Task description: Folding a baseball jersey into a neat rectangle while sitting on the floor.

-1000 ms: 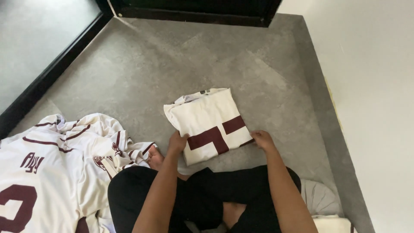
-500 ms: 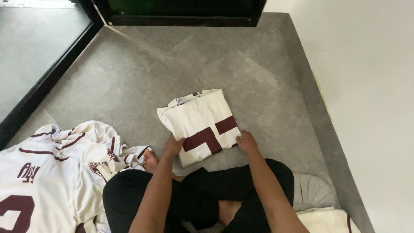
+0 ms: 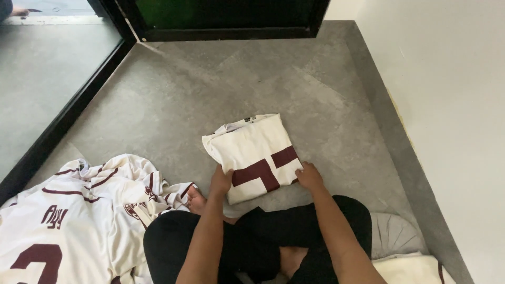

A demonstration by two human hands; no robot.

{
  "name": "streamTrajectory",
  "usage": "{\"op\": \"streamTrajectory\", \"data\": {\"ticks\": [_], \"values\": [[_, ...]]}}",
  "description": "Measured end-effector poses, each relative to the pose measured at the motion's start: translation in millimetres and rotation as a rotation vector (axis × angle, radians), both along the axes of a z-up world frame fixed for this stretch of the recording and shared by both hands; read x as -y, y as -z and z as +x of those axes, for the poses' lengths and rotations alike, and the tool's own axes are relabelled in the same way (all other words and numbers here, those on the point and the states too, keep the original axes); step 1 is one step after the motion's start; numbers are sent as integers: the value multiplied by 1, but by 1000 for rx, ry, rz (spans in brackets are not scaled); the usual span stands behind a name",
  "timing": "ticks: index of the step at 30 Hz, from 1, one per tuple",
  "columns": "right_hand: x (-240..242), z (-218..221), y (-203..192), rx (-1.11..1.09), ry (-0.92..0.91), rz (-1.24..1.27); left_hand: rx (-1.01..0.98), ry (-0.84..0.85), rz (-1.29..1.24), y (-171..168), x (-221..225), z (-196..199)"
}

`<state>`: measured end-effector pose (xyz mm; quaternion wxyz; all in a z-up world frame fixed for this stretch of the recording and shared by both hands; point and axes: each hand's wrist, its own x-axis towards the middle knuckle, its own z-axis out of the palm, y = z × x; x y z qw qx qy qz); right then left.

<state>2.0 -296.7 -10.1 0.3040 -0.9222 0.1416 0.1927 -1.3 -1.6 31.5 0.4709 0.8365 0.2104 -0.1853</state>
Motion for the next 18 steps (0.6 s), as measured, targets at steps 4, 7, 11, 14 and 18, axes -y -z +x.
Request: {"op": "streamTrajectory", "data": {"ticks": [4,7,11,14,18], "values": [[-4,-8,-20,27,43,57,-6,-8,6,24,-3,1],[-4,-9,-29,37,82,114,-10,-19,-4,33,-5,2],[0,-15,-32,49,101,147,-37,8,23,34,-5,-7],[-3,-18,-40,-9,101,122,-11,1,31,61,-10,2],[-4,-23,-40,-148,73,83,-8,11,42,65,-13,1]]}}
